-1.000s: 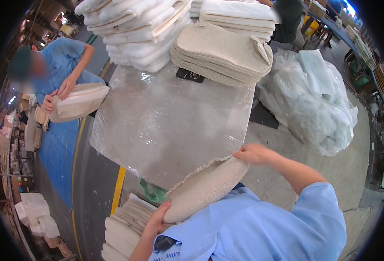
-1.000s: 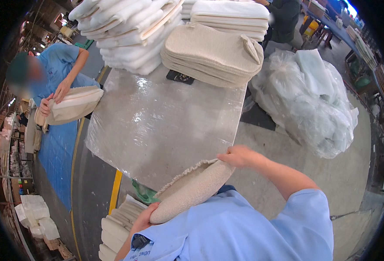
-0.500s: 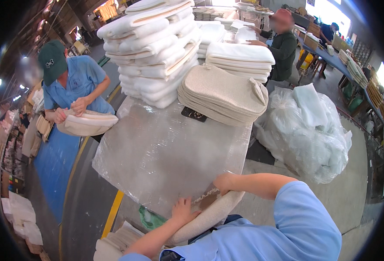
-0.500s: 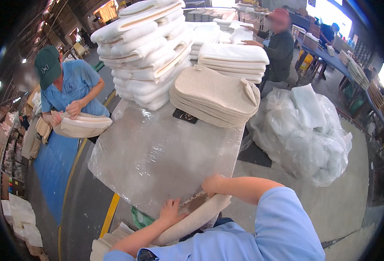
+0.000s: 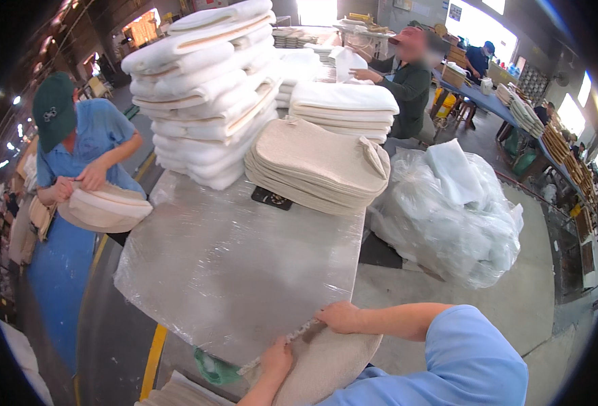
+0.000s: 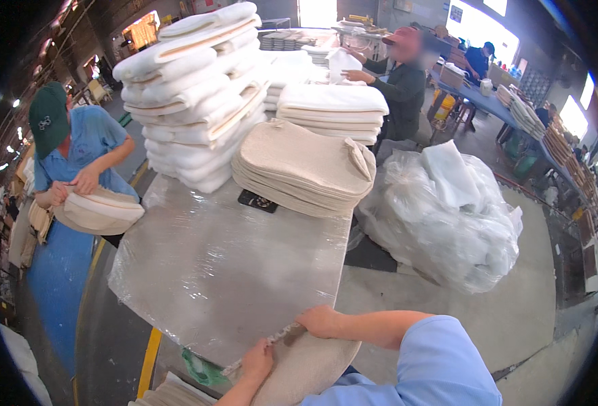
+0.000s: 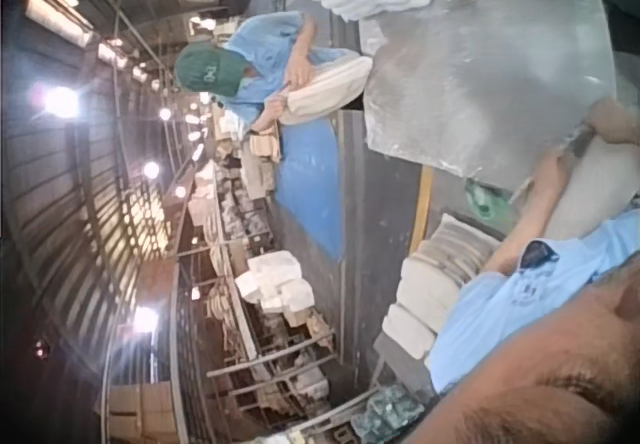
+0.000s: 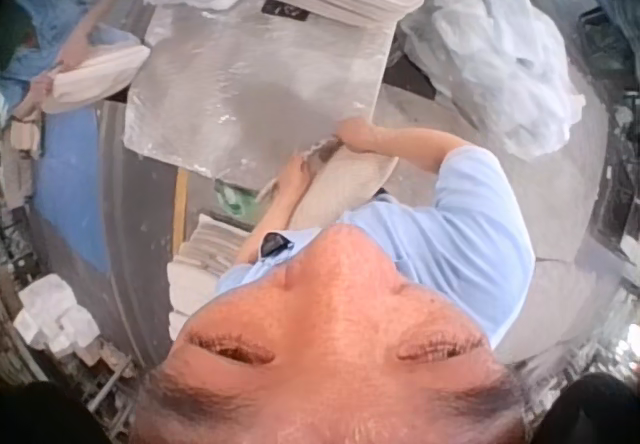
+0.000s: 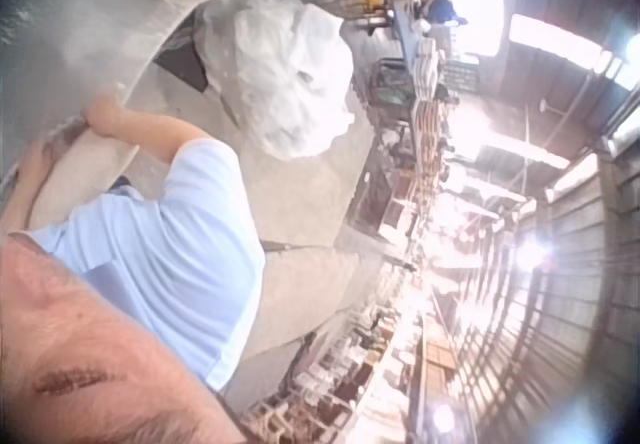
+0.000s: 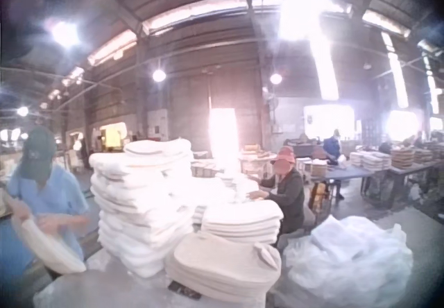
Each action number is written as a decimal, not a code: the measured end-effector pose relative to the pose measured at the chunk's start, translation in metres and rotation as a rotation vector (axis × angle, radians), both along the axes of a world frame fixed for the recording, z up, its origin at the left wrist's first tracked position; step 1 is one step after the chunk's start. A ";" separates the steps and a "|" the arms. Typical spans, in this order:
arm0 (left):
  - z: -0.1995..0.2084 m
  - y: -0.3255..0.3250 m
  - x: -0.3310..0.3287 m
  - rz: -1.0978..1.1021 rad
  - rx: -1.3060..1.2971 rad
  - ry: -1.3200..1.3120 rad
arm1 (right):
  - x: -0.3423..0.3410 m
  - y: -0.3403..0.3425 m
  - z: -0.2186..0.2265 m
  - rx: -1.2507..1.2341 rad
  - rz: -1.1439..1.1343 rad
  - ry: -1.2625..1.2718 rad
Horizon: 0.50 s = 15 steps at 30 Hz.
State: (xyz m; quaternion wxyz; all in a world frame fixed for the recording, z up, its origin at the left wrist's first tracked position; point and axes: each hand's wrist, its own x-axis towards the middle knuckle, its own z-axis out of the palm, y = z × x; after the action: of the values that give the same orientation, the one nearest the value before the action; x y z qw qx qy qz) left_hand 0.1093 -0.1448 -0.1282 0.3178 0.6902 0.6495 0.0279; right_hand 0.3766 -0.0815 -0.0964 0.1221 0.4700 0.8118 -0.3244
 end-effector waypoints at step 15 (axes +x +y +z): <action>0.058 -0.035 -0.094 0.472 0.079 -0.274 | 0.039 -0.034 0.082 -0.061 -0.480 -0.087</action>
State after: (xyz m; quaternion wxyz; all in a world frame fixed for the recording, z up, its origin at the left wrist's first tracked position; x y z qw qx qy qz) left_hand 0.0156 -0.1801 -0.0701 0.3602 0.5213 0.7418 0.2198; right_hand 0.4160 -0.1157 -0.0149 0.0905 0.6590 0.6606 -0.3480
